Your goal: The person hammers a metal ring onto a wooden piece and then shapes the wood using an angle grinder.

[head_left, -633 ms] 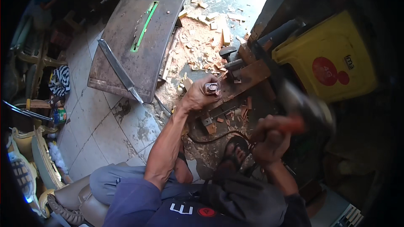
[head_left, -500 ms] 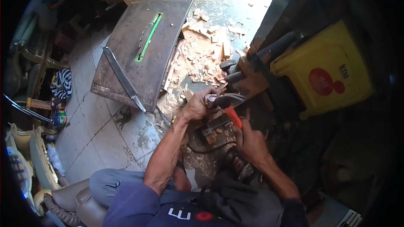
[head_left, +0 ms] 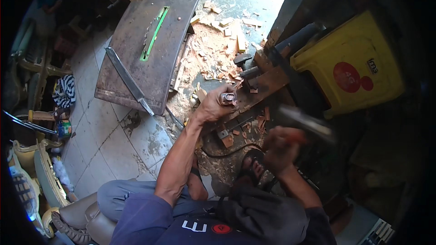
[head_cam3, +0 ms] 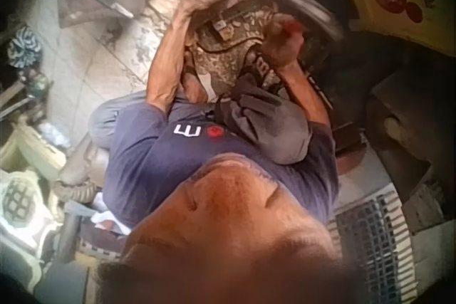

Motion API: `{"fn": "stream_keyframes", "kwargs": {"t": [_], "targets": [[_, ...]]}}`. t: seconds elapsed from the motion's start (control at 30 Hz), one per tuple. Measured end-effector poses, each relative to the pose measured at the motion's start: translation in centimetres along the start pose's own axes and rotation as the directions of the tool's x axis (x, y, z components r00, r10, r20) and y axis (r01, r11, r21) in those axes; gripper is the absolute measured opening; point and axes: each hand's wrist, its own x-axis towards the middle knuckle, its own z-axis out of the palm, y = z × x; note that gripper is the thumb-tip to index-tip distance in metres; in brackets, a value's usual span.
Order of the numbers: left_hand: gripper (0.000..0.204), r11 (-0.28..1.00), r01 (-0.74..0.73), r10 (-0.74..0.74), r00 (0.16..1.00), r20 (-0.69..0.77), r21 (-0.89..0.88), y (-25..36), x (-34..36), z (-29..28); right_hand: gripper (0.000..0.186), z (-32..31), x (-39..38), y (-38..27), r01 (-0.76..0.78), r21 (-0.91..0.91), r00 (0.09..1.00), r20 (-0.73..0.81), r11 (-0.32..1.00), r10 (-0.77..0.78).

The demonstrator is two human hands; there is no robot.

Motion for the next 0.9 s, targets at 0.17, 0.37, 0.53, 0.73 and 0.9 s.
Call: {"fn": "stream_keyframes", "kwargs": {"t": [0.17,0.37,0.53,0.73,0.9], "targets": [[0.04,0.964,-0.135,0.134,0.991,0.021,0.228,0.7,-0.1,-1.1,0.021,0.7,2.4,-5.5,0.242,-0.545,0.964,0.229,0.803,-0.135],[0.037,0.994,-0.03,0.03,1.0,0.001,0.1,-0.4,-0.4,0.0,0.021,0.4,2.1,-3.9,0.151,-0.742,0.981,0.192,0.654,-0.01],[0.037,0.998,0.045,-0.045,0.999,-0.007,0.037,-0.4,-0.6,-0.1,0.021,-1.4,2.2,-7.9,0.126,-0.264,0.991,-0.019,0.956,-0.135],[0.034,0.984,0.003,0.0,1.0,-0.016,0.177,-1.0,-1.1,-0.7,0.016,-0.8,2.8,-6.0,-0.019,-0.655,0.986,0.114,0.755,0.124],[0.034,0.98,-0.044,0.046,0.999,-0.006,0.193,0.6,0.0,0.5,0.016,-0.6,2.2,-3.9,0.093,-0.544,0.996,0.051,0.834,-0.078]]}}
